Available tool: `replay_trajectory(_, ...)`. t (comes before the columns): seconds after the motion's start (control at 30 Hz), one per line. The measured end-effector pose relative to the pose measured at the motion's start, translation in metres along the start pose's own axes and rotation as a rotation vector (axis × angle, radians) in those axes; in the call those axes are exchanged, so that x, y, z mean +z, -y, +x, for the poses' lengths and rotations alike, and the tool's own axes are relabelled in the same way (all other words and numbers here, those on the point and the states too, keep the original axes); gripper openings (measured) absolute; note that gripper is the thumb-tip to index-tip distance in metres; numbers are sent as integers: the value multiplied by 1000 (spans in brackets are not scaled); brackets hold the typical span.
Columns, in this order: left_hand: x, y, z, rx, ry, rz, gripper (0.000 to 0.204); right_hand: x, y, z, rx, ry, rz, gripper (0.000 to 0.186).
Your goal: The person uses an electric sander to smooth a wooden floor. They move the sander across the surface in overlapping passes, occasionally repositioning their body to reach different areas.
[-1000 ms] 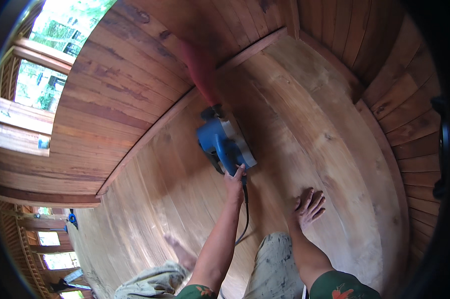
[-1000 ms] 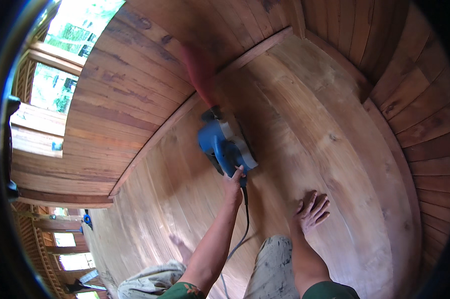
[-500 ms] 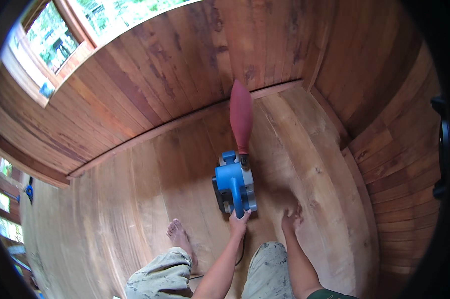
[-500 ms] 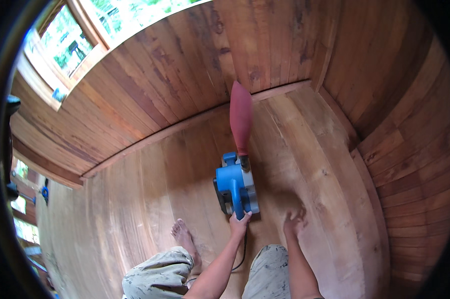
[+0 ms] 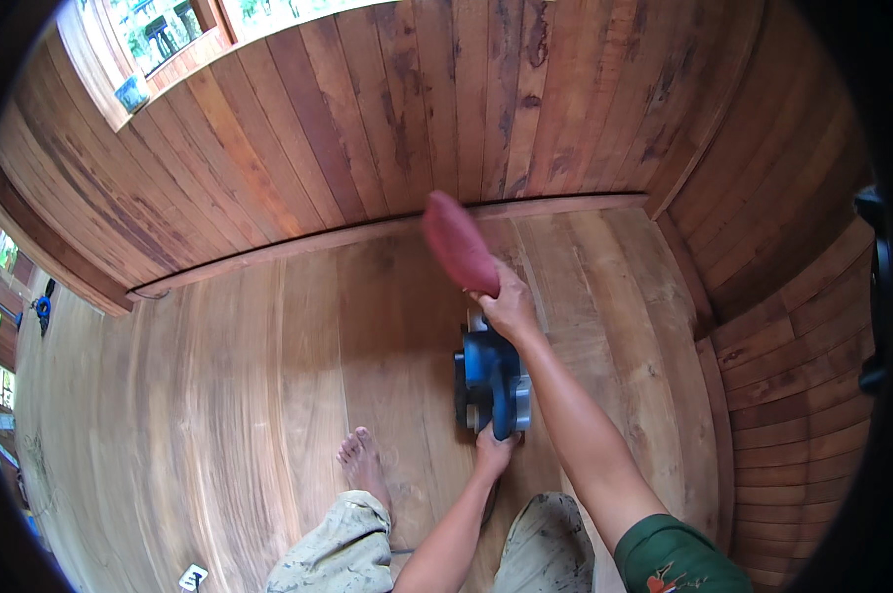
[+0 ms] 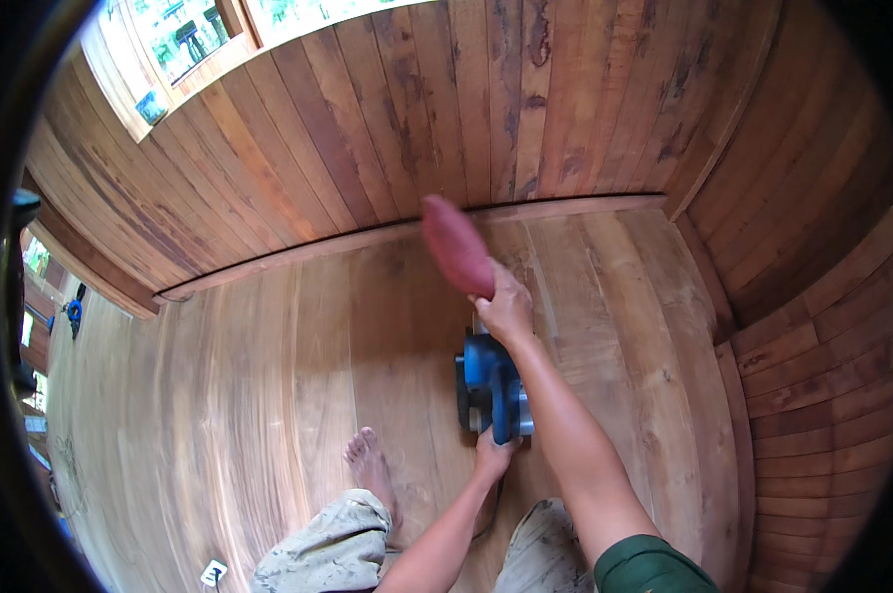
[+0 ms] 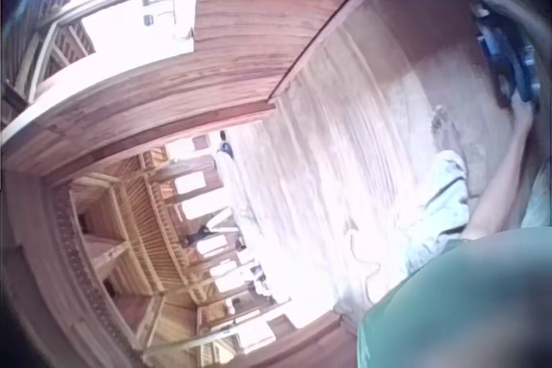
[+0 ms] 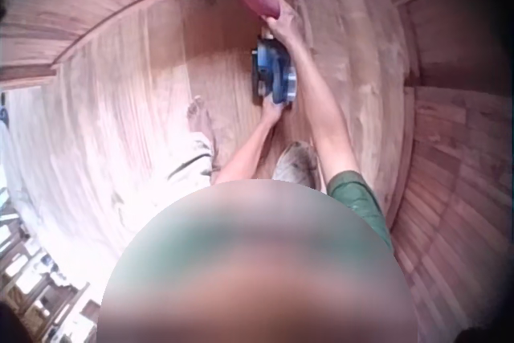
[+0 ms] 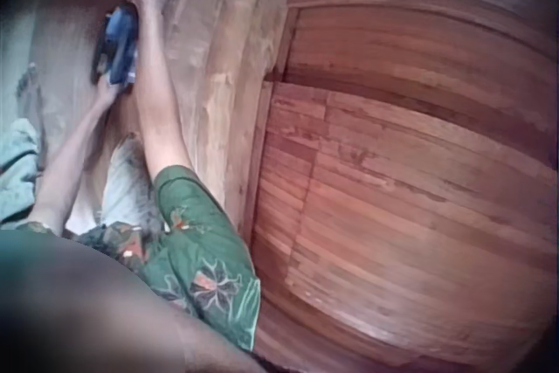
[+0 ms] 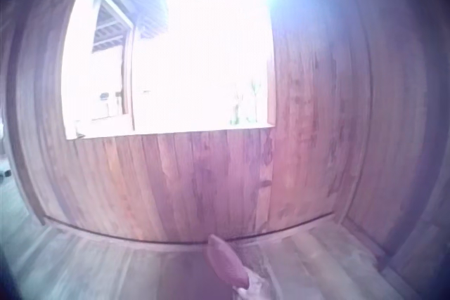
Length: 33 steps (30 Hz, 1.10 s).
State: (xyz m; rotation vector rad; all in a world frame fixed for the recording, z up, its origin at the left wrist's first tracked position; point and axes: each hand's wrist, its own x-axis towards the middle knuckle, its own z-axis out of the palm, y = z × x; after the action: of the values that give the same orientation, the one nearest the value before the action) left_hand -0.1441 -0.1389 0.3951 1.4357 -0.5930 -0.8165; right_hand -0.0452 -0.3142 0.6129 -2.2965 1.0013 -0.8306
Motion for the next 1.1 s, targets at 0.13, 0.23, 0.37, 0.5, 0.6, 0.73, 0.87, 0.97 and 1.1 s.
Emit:
replay_trajectory(0.13, 6, -1, 20, -52, -47, -85, 30, -5, 20, -37, -209, 109, -247, 79)
replay_trajectory(0.23, 3, 1, 46, -34, -40, -63, 29, -17, 2, -67, -359, 71, -284, 81)
replay_trajectory(0.37, -8, -4, 81, -51, -130, -53, 24, -32, -113, -136, -217, -83, -100, 73)
replay_trajectory(0.5, -13, -21, 112, -17, -161, -108, 20, -55, -261, -273, 736, -330, -690, 71)
replay_trajectory(0.6, -19, -30, 137, -20, -167, -124, 18, -71, -313, -389, 1298, -478, -852, 76)
replay_trajectory(0.73, -26, -37, 193, 28, -252, -19, 17, -77, -326, -446, 996, -460, -921, 75)
replay_trajectory(0.87, -39, -54, 240, 42, -237, -11, 16, -76, -321, -433, 1018, -454, -881, 72)
replay_trajectory(0.97, -37, -68, 254, 18, -252, -66, 17, -77, -323, -429, 1002, -465, -911, 71)
replay_trajectory(1.1, -20, -77, 256, 15, -271, -94, 16, -76, -329, -435, 995, -450, -892, 71)
